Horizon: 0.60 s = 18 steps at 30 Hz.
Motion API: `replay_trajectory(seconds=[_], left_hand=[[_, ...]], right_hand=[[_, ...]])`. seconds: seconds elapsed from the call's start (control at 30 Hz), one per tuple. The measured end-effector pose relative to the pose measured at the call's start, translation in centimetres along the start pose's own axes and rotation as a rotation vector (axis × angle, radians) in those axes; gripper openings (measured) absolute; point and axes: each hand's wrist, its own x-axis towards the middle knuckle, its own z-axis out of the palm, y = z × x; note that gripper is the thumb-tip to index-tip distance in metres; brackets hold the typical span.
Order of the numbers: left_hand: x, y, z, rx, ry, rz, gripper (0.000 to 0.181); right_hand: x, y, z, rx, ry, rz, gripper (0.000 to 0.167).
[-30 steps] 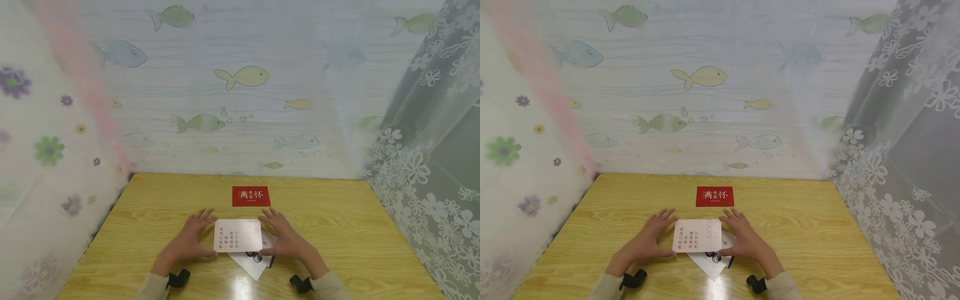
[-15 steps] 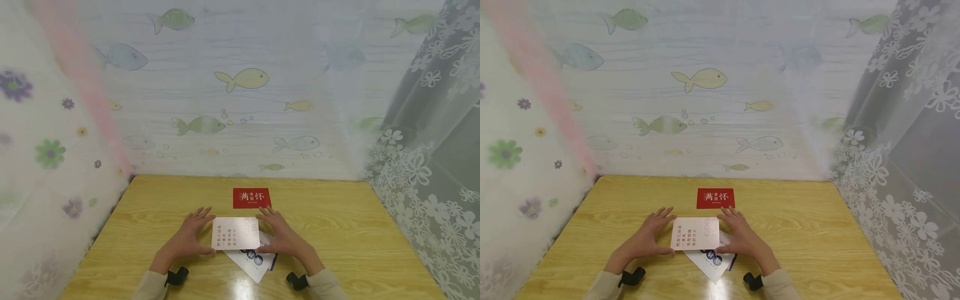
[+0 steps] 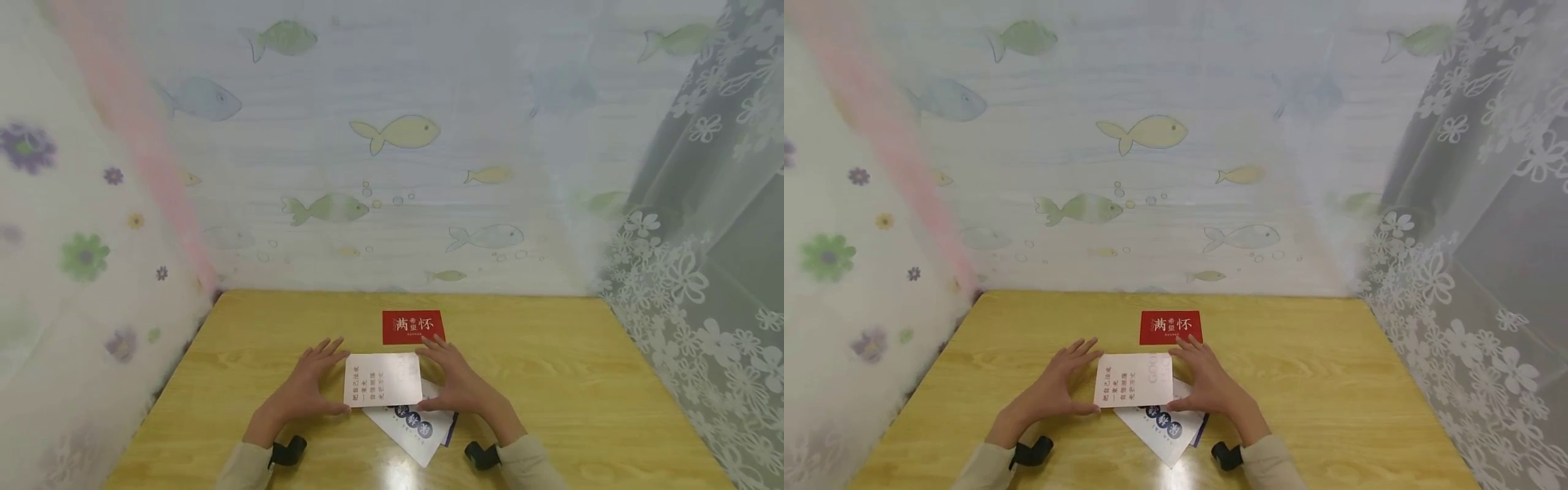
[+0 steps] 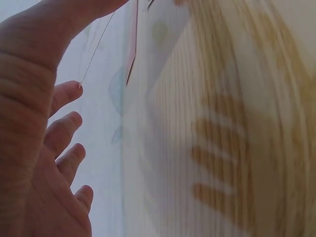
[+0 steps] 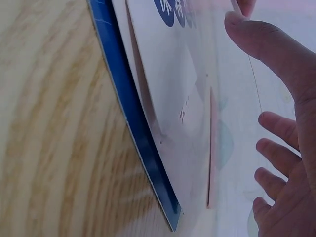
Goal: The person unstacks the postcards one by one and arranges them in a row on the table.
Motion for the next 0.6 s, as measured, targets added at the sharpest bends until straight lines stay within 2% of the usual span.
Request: replay_trajectory(seconds=[0.3,0.6], left_hand=[[-0.1,-0.3,0.2,0.021,0.011,-0.013,0.099],[0.5,-1.2,0.0,0.029,0.038,0.006,0.098]], right_hand=[[0.2,0.1,0.3,0.045,0.012,-0.031,0.099],[1.6,0.1,0.1,0.017,0.033,-0.024,0.095]])
